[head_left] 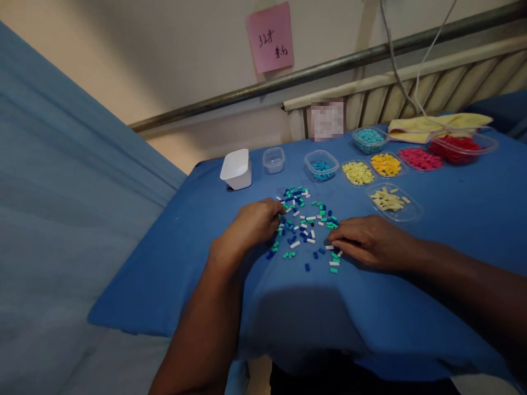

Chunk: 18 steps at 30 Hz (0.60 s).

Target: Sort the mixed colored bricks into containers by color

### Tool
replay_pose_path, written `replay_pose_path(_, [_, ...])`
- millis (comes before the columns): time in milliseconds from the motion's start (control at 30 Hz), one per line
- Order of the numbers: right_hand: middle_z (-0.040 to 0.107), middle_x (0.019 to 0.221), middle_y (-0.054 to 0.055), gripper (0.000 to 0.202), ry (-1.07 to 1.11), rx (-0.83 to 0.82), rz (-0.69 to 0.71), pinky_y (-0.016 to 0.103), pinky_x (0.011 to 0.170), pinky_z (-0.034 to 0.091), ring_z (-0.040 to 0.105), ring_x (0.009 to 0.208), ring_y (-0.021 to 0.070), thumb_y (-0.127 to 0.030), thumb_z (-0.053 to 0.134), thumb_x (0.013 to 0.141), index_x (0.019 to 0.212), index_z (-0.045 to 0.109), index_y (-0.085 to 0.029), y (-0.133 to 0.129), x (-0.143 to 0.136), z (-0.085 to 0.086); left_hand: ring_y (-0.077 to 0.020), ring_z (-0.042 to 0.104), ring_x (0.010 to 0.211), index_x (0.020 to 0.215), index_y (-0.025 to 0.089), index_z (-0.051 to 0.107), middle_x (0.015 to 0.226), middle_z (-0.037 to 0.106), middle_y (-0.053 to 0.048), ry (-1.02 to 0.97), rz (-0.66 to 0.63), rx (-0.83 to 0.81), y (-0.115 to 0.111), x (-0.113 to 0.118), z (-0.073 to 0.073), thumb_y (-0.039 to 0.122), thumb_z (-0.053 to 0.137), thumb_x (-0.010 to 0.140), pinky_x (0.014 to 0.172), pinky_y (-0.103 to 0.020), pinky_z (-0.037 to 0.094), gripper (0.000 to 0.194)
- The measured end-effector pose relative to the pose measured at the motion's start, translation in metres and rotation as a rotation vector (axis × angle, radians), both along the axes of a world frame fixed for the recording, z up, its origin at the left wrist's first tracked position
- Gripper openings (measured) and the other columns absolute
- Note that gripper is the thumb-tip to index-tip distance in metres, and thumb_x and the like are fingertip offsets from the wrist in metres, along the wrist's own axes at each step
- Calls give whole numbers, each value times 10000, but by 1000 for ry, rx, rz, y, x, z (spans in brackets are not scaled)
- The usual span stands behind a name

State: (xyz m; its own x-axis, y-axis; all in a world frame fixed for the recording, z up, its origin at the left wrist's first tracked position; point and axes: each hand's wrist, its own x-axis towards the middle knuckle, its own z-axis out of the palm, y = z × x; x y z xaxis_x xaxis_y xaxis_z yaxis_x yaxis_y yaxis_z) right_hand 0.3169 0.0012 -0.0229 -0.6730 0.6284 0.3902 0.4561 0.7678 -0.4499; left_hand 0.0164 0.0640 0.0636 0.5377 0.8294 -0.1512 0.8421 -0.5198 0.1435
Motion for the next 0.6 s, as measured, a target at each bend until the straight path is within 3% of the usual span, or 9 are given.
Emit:
replay_pose_path(200, [823, 994, 62, 249, -7, -3, 2, 325, 793, 574, 772, 892, 208, -295, 542, 1115, 1165, 774, -221, 0, 0, 0, -232, 688, 932, 1036, 227, 796, 1078, 777, -69, 35, -122, -28, 2, 3, -10, 246, 596, 990, 740, -319, 441, 207])
replay_pose_path(600, [822, 996, 60, 239, -4, -12, 2, 328, 801, 574, 771, 891, 204, -283, 549, 1111, 1167, 773, -225, 0, -1, 1, -226, 638, 781, 935, 223, 728, 940, 758, -65, 92, -122, 7, -6, 9, -9, 239, 615, 933, 644, -331, 370, 114])
